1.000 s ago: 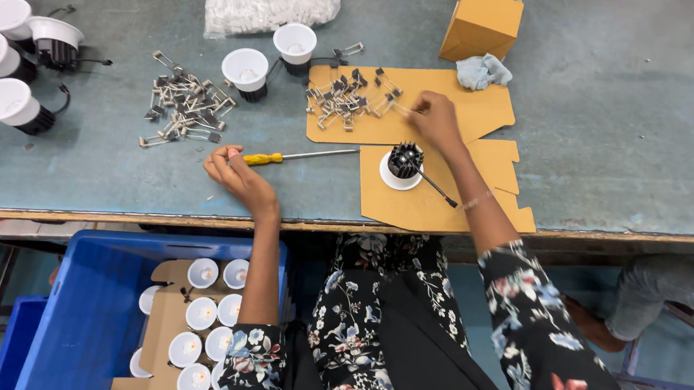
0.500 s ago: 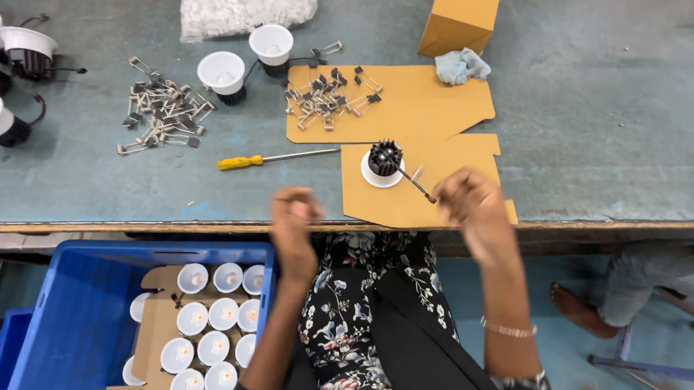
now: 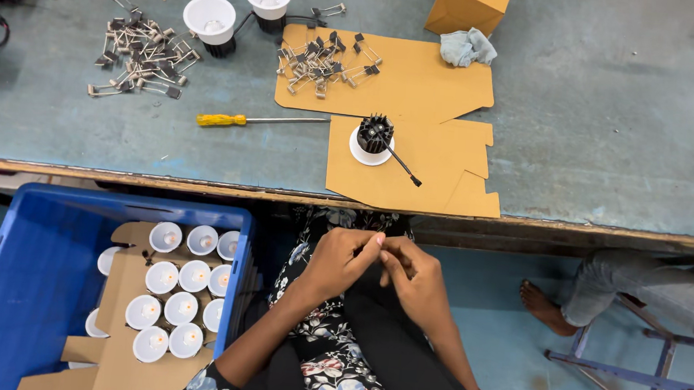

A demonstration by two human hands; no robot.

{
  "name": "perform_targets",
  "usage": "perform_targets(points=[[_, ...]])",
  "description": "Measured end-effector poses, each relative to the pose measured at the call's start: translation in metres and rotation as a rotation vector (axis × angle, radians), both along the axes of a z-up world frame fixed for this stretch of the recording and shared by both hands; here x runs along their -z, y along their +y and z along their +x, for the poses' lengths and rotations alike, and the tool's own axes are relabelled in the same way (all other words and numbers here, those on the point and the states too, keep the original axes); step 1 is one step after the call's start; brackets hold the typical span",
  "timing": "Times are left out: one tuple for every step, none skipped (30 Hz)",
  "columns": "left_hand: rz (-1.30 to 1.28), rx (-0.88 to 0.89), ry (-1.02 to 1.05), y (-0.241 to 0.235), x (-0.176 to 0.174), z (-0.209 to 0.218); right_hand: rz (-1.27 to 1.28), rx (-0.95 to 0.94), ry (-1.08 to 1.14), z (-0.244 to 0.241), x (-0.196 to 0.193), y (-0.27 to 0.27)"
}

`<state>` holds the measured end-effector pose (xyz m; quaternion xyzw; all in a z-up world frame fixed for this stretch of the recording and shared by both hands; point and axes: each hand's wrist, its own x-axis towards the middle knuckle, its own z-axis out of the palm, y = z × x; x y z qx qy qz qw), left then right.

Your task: The person assembles small electronic components by inserting metal clips into white plastic housings. They use a yellow screwdriver to tighten the clips inside the housing and place the finished units into a blue bin.

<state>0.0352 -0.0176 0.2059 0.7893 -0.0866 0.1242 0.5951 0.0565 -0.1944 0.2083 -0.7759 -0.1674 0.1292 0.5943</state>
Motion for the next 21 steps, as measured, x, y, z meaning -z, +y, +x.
perform_targets(points=[[0.005,-0.003,-0.013,-0.001,0.000,-0.002,-0.021,-0.002,-0.032,-0.002,-0.004,0.002],[-0.006,-0.024,0.035,-0.003,0.000,-0.003,-0.043,-0.004,-0.064,-0.003,-0.007,0.003],[-0.016,-0.043,0.084,-0.004,0.001,-0.004,-0.062,-0.004,-0.095,-0.004,-0.010,0.004],[-0.026,-0.062,0.134,-0.005,0.003,-0.004,-0.095,-0.021,-0.141,-0.004,-0.012,0.004],[-0.020,-0.069,0.129,-0.005,0.006,-0.004,-0.125,-0.037,-0.186,-0.005,-0.012,0.005],[-0.015,-0.076,0.125,-0.006,0.008,-0.004,-0.155,-0.054,-0.231,-0.006,-0.013,0.005],[-0.011,-0.083,0.121,-0.007,0.011,-0.003,-0.143,-0.024,-0.241,-0.007,-0.012,0.006],[-0.030,-0.109,0.086,-0.009,0.014,-0.003,-0.131,0.005,-0.250,-0.009,-0.011,0.008],[-0.051,-0.134,0.051,-0.012,0.017,-0.003,-0.121,0.036,-0.261,-0.011,-0.009,0.009],[-0.072,-0.159,0.015,-0.015,0.020,-0.004,-0.107,0.075,-0.280,-0.013,-0.006,0.011],[-0.109,-0.167,0.036,-0.018,0.021,-0.006,-0.093,0.115,-0.299,-0.015,-0.002,0.014],[-0.146,-0.175,0.056,-0.021,0.022,-0.008,-0.079,0.154,-0.318,-0.017,0.001,0.016],[-0.181,-0.185,0.075,-0.024,0.023,-0.009,-0.064,0.174,-0.313,-0.019,0.003,0.017],[-0.202,-0.201,0.079,-0.026,0.023,-0.011,-0.049,0.194,-0.308,-0.021,0.005,0.017],[-0.221,-0.217,0.083,-0.028,0.023,-0.013,-0.033,0.214,-0.302,-0.022,0.008,0.017],[-0.241,-0.234,0.088,-0.030,0.024,-0.015,-0.018,0.233,-0.279,-0.022,0.010,0.017],[-0.269,-0.248,0.100,-0.033,0.026,-0.016,-0.005,0.254,-0.255,-0.023,0.012,0.016],[-0.297,-0.262,0.112,-0.035,0.028,-0.016,0.009,0.276,-0.230,-0.024,0.014,0.016],[-0.324,-0.273,0.123,-0.037,0.030,-0.017,0.019,0.273,-0.217,-0.025,0.016,0.015],[-0.344,-0.274,0.116,-0.038,0.033,-0.018,0.029,0.271,-0.203,-0.026,0.018,0.015],[-0.362,-0.271,0.107,-0.039,0.036,-0.019,0.041,0.271,-0.193,-0.025,0.019,0.015]])
